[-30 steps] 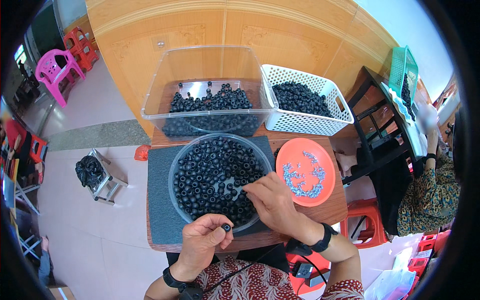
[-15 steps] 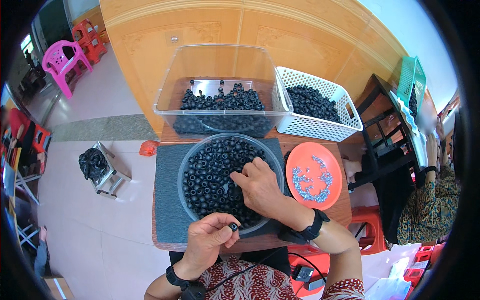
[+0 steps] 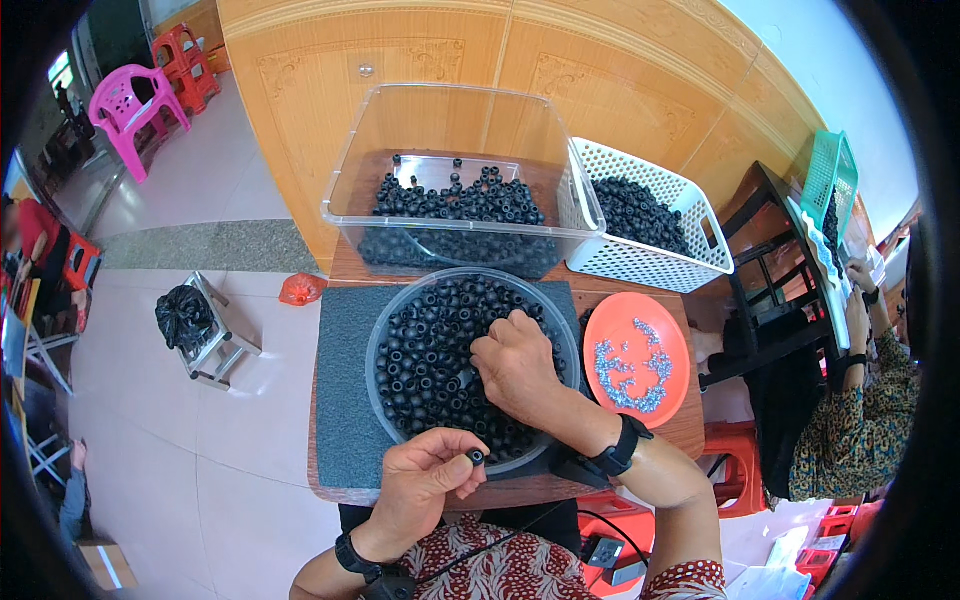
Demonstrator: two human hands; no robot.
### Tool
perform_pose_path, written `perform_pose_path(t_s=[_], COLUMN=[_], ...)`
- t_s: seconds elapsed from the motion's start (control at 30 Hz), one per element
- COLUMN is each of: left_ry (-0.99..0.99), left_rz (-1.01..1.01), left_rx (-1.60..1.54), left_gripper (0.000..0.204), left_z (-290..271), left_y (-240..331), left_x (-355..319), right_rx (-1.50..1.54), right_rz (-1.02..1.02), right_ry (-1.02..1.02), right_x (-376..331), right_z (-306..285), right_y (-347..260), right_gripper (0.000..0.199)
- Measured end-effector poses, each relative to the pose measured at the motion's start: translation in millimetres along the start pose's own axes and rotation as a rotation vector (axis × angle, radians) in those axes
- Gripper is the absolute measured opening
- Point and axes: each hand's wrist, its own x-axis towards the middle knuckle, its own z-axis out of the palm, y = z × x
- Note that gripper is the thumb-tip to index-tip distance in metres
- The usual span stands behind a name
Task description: Inserting small white components into black plastic rings at a workshop table.
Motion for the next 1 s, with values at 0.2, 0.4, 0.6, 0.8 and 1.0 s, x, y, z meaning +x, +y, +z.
perform_pose_path(t_s=[0.2,0.4,0.6,0.8,1.0], left_ry=[-0.015,-0.001,-0.001,0.010,-0.011], left_rz=[0.001,-0.010,0.009,-0.006,-0.001], left_rx=[-0.027,-0.030,-0.046,-0.038,-0.050], left_gripper=[0.031,0.031,0.029,0.027,0.028], left_z=[-2.6,-2.6,-5.2,-5.5,-5.1], left_y=[-0.7,-0.8,-1.5,-1.0,-1.7], left_x=[-0.9,-1.4,-1.6,-2.7,-1.9], right_rx=[-0.049,-0.086,-0.054,-0.040,-0.073], right_rz=[0.000,-0.071,-0.049,-0.022,-0.065], right_ry=[-0.039,-0.034,-0.006,-0.045,-0.056], right_x=[5.2,5.6,2.9,-0.3,2.8], right_z=[3.7,3.2,9.8,2.0,2.1], right_y=[-8.2,-14.5,-6.5,-5.9,-3.8], right_gripper=[0.013,0.018,0.020,0.019,0.019])
